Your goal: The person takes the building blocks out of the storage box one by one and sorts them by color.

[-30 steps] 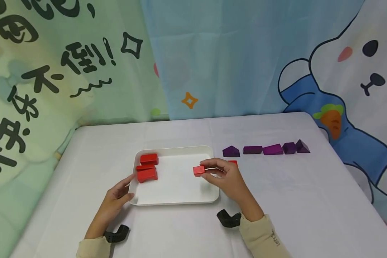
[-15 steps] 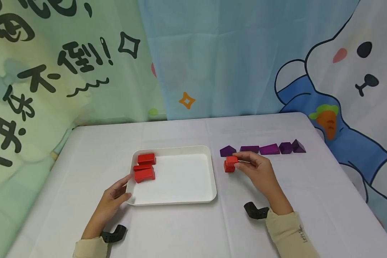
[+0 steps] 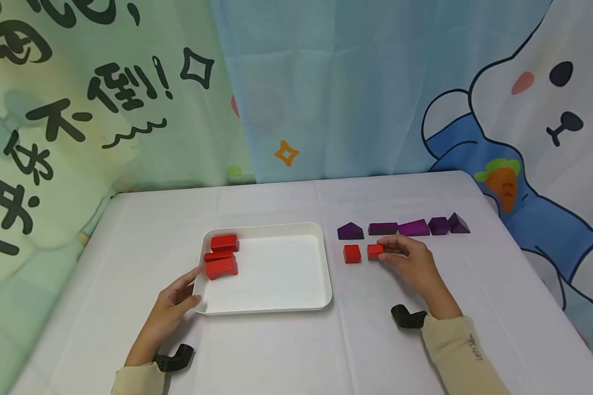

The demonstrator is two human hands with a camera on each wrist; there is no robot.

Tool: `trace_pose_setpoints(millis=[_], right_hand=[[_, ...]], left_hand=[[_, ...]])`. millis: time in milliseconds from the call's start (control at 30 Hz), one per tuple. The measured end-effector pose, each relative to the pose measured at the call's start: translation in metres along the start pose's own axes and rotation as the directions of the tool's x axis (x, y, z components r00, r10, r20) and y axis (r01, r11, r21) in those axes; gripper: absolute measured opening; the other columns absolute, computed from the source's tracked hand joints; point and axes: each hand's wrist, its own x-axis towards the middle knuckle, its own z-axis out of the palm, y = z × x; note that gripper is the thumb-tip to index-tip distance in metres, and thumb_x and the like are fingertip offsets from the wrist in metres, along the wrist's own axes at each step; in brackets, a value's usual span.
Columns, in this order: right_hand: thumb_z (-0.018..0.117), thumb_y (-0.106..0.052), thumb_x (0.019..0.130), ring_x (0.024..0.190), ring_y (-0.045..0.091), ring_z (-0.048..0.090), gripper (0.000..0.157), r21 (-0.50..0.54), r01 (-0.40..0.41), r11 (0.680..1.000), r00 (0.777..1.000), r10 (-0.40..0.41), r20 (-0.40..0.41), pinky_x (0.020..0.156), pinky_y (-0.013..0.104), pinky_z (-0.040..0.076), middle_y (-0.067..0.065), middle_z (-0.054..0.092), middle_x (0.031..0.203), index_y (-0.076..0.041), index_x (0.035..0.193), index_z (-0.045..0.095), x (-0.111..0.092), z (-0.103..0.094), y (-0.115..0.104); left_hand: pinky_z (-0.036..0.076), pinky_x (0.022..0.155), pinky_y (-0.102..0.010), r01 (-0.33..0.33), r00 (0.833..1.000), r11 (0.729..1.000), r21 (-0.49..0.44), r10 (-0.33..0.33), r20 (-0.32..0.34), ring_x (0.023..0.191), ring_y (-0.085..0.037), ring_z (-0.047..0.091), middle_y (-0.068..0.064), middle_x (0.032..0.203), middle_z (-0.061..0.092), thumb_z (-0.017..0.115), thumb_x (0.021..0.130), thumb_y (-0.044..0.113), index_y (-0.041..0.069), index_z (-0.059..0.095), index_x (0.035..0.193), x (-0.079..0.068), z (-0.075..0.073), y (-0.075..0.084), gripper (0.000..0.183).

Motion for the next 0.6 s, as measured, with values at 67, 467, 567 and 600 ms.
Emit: trace_pose_setpoints(millis=[67, 467, 567, 600], right_hand=[[0.073, 0.002, 0.100, 0.096, -0.022, 0.050, 0.035, -0.011, -0.020, 1.000, 1.000, 0.020, 0.005, 0.084, 0.002, 0.046, 0.035, 0.068, 0.129, 0.015, 0.132, 0.066, 0.001, 0.000, 0.002], [0.069, -0.013, 0.107, 0.130, 0.043, 0.061, 0.045, -0.056, -0.090, 0.994, 0.994, 0.093, 0.054, 0.107, 0.042, 0.054, 0.035, 0.062, 0.143, 0.009, 0.145, 0.060, 0.000, -0.009, -0.008], [0.066, -0.014, 0.109, 0.136, 0.053, 0.054, 0.045, -0.044, -0.089, 0.995, 0.995, 0.091, 0.051, 0.108, 0.059, 0.051, 0.034, 0.059, 0.146, 0.007, 0.147, 0.059, 0.001, -0.008, -0.024], [0.066, -0.015, 0.109, 0.136, 0.052, 0.055, 0.045, -0.045, -0.082, 0.996, 0.995, 0.084, 0.050, 0.108, 0.050, 0.054, 0.034, 0.060, 0.145, 0.006, 0.148, 0.059, 0.001, -0.007, -0.030]], left_hand=[[0.046, 0.116, -0.060, 0.001, 1.000, 1.000, -0.003, -0.001, 0.002, 0.141, -0.048, 0.056, -0.024, 0.160, 0.053, 0.065, 0.097, -0.004, -0.003, 0.054, 0.156, -0.001, 0.000, 0.000, 0.059], [0.046, 0.116, -0.061, -0.002, 1.000, 1.000, -0.002, 0.002, 0.010, 0.142, -0.048, 0.055, -0.023, 0.161, 0.052, 0.064, 0.097, -0.004, -0.004, 0.053, 0.156, -0.001, 0.000, 0.002, 0.060], [0.047, 0.115, -0.060, -0.002, 1.000, 1.000, 0.009, 0.001, 0.006, 0.141, -0.048, 0.056, -0.023, 0.160, 0.053, 0.064, 0.098, -0.004, -0.003, 0.054, 0.156, -0.001, 0.000, 0.001, 0.059], [0.047, 0.115, -0.060, 0.002, 1.000, 1.000, 0.008, -0.002, 0.006, 0.141, -0.047, 0.056, -0.023, 0.160, 0.053, 0.064, 0.097, -0.004, -0.003, 0.054, 0.156, -0.001, 0.000, 0.001, 0.059]])
